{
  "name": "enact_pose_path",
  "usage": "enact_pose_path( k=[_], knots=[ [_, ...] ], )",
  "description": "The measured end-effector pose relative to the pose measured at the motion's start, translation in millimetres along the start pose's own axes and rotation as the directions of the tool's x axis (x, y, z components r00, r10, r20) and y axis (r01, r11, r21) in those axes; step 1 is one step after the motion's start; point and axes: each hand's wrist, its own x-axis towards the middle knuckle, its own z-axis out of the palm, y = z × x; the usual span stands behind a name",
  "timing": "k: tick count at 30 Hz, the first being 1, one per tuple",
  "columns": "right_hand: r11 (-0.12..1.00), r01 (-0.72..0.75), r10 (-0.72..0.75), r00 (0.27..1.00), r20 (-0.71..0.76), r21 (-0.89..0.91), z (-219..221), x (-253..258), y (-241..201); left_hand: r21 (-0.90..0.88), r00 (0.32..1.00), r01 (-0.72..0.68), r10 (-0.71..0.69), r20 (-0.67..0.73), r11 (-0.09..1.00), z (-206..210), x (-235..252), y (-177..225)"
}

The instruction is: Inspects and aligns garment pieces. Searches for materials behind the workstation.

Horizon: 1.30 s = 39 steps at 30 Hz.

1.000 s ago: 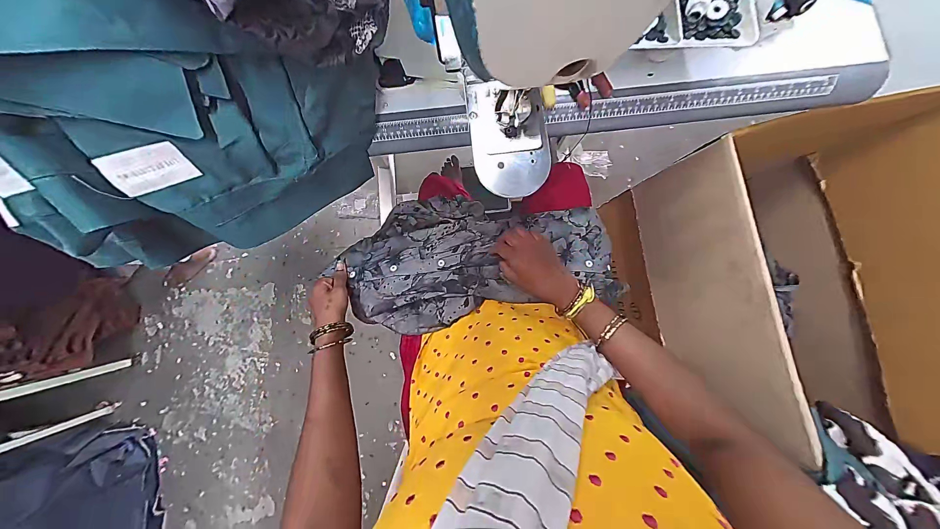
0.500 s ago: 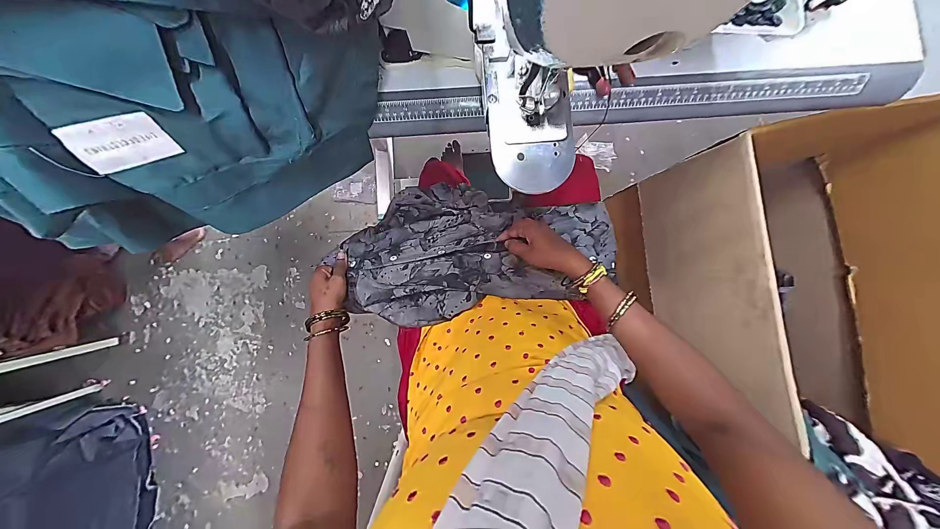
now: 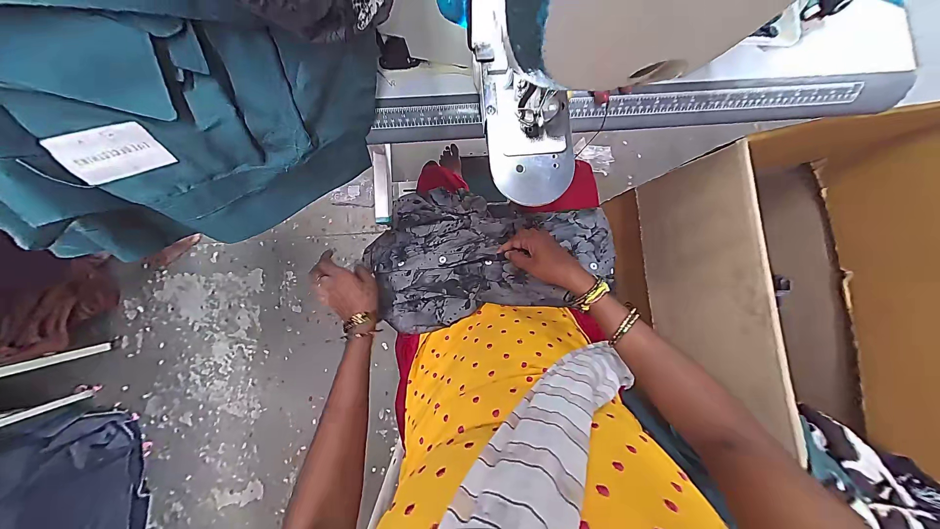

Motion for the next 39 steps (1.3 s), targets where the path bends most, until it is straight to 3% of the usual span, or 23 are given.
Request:
enact_pose_path(
  k=[1, 3, 5, 6, 10, 14, 16, 19, 23, 26, 28, 30, 32, 35, 36, 37, 39],
  knots=[
    [1.000, -0.012, 0.012, 1.000, -0.002, 0.005, -1, 1, 0, -0.016, 0.970, -0.241, 0.240, -0.044, 0.970, 0, -17, 15],
    [0.999, -0.043, 0.043, 0.999, -0.002, 0.015, -1, 4, 0, -0.092, 0.754, -0.648, 0.654, 0.063, 0.756, 1, -51, 51],
    [0.997, -0.077, 0.077, 0.997, 0.000, 0.021, -1, 9, -2, -0.168, 0.501, -0.827, 0.840, 0.210, 0.536, 11, -76, 85],
    [0.994, -0.106, 0.106, 0.994, 0.005, 0.022, -1, 10, -3, -0.167, 0.446, -0.849, 0.851, 0.278, 0.500, 20, -82, 96],
    [0.978, -0.210, 0.210, 0.978, -0.002, -0.011, -3, 16, -7, 0.090, 0.461, -0.837, 0.608, 0.647, 0.539, 32, -74, 140],
    [0.980, -0.197, 0.197, 0.980, -0.010, 0.038, -14, 16, -4, 0.164, 0.407, -0.853, 0.436, 0.803, 0.495, 22, -64, 160],
    [0.975, -0.183, 0.203, 0.965, -0.166, 0.130, -31, 19, 3, 0.110, 0.347, -0.876, 0.454, 0.820, 0.470, 19, -53, 160],
    [0.922, -0.160, 0.306, 0.857, -0.415, 0.352, -63, 23, 15, -0.016, 0.268, -0.874, 0.510, 0.818, 0.486, 12, -40, 150],
    [0.805, -0.080, 0.435, 0.752, -0.495, 0.587, -94, 27, 20, -0.141, 0.254, -0.810, 0.557, 0.791, 0.569, 4, -26, 135],
    [0.779, -0.010, 0.480, 0.653, -0.586, 0.627, -101, 31, 22, -0.375, 0.258, -0.637, 0.644, 0.720, 0.674, -7, -22, 129],
    [0.808, -0.050, 0.492, 0.605, -0.626, 0.587, -102, 35, 26, -0.569, 0.273, -0.430, 0.701, 0.658, 0.701, -15, -28, 128],
    [0.850, -0.188, 0.484, 0.646, -0.590, 0.492, -103, 40, 38, -0.712, 0.293, -0.252, 0.753, 0.589, 0.655, -23, -43, 141],
    [0.883, -0.296, 0.450, 0.754, -0.479, 0.364, -98, 49, 51, -0.796, 0.287, -0.207, 0.813, 0.506, 0.569, -24, -61, 158],
    [0.946, -0.155, 0.285, 0.819, -0.499, 0.285, -74, 53, 57, -0.884, 0.197, -0.143, 0.888, 0.415, 0.445, -16, -73, 184],
    [0.944, -0.114, 0.270, 0.807, -0.524, 0.311, -68, 47, 53, -0.895, 0.205, -0.098, 0.889, 0.410, 0.436, -13, -76, 190],
    [0.935, -0.076, 0.270, 0.783, -0.560, 0.346, -62, 38, 50, -0.885, 0.254, -0.052, 0.863, 0.436, 0.463, -12, -80, 195],
    [0.878, -0.006, 0.313, 0.763, -0.566, 0.478, -58, 19, 45, -0.816, 0.429, -0.009, 0.740, 0.519, 0.578, -10, -86, 206]
  ],
)
